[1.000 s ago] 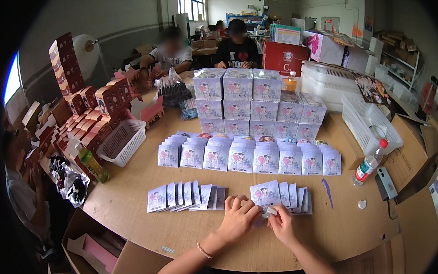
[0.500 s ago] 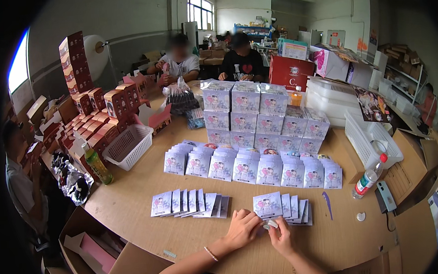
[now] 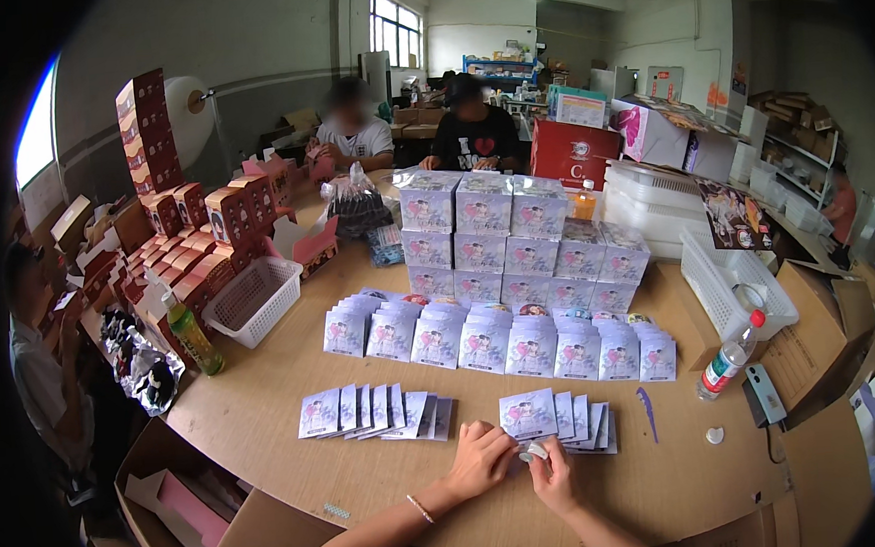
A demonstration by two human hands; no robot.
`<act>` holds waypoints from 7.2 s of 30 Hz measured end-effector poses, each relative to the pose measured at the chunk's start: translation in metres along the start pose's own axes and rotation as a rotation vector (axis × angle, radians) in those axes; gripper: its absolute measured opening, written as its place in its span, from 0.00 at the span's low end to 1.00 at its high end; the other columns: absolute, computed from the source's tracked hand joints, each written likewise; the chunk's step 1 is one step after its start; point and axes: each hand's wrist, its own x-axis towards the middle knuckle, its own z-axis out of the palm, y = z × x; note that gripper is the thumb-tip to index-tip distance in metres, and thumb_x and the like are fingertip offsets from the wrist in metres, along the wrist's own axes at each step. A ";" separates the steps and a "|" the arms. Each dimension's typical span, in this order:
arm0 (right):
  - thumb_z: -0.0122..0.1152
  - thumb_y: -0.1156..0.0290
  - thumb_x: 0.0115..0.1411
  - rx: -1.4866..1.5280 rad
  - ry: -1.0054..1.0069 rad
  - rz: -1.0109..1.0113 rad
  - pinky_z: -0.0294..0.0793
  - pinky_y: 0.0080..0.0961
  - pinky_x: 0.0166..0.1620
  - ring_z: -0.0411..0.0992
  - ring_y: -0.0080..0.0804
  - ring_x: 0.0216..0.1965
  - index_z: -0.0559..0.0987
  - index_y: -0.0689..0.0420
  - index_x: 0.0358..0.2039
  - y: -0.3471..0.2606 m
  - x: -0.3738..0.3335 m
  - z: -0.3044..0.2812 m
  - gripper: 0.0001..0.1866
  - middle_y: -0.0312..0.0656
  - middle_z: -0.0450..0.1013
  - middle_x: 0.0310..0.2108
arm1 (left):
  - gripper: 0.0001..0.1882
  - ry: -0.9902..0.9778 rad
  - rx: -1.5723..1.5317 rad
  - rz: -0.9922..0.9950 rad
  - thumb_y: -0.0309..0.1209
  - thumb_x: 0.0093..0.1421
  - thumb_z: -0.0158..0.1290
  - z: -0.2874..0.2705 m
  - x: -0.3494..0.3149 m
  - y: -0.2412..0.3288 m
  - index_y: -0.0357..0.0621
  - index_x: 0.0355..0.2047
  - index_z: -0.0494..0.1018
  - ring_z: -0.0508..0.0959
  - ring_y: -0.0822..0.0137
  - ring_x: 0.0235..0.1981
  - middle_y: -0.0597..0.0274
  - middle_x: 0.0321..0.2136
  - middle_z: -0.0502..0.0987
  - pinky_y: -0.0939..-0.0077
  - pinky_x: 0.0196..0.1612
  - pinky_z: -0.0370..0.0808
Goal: The person folds small printed paper sheets into pouches and inserts round discs into them. The person repeatedly picks a sheet, folds it into a pouch, places a disc inside, and sets the finished pouch aside. The person handles paper sheets and discs throughout the clip.
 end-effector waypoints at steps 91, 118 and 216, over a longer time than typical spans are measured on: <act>0.50 0.84 0.57 0.347 0.084 0.154 0.65 0.12 0.27 0.62 0.16 0.23 0.31 0.49 0.67 -0.071 0.114 -0.068 0.47 0.34 0.65 0.23 | 0.50 -0.106 -1.291 -0.696 0.38 0.50 0.63 0.000 0.001 -0.014 0.45 0.64 0.41 0.64 0.61 0.52 0.55 0.51 0.59 0.57 0.55 0.68; 0.64 0.76 0.50 -0.172 -0.637 -0.162 0.71 0.28 0.33 0.71 0.33 0.28 0.81 0.58 0.31 -0.133 0.119 -0.067 0.06 0.38 0.67 0.30 | 0.53 -0.622 -1.107 -0.377 0.27 0.35 0.67 -0.064 0.020 -0.009 0.38 0.62 0.52 0.57 0.67 0.60 0.58 0.58 0.58 0.72 0.63 0.51; 0.64 0.83 0.49 0.209 -0.434 -0.265 0.66 0.20 0.23 0.69 0.24 0.22 0.80 0.61 0.37 -0.120 0.119 -0.032 0.12 0.38 0.72 0.23 | 0.64 -0.750 -2.195 -0.413 0.56 0.31 0.67 -0.047 0.000 -0.006 0.34 0.62 0.50 0.67 0.43 0.52 0.39 0.51 0.63 0.55 0.42 0.77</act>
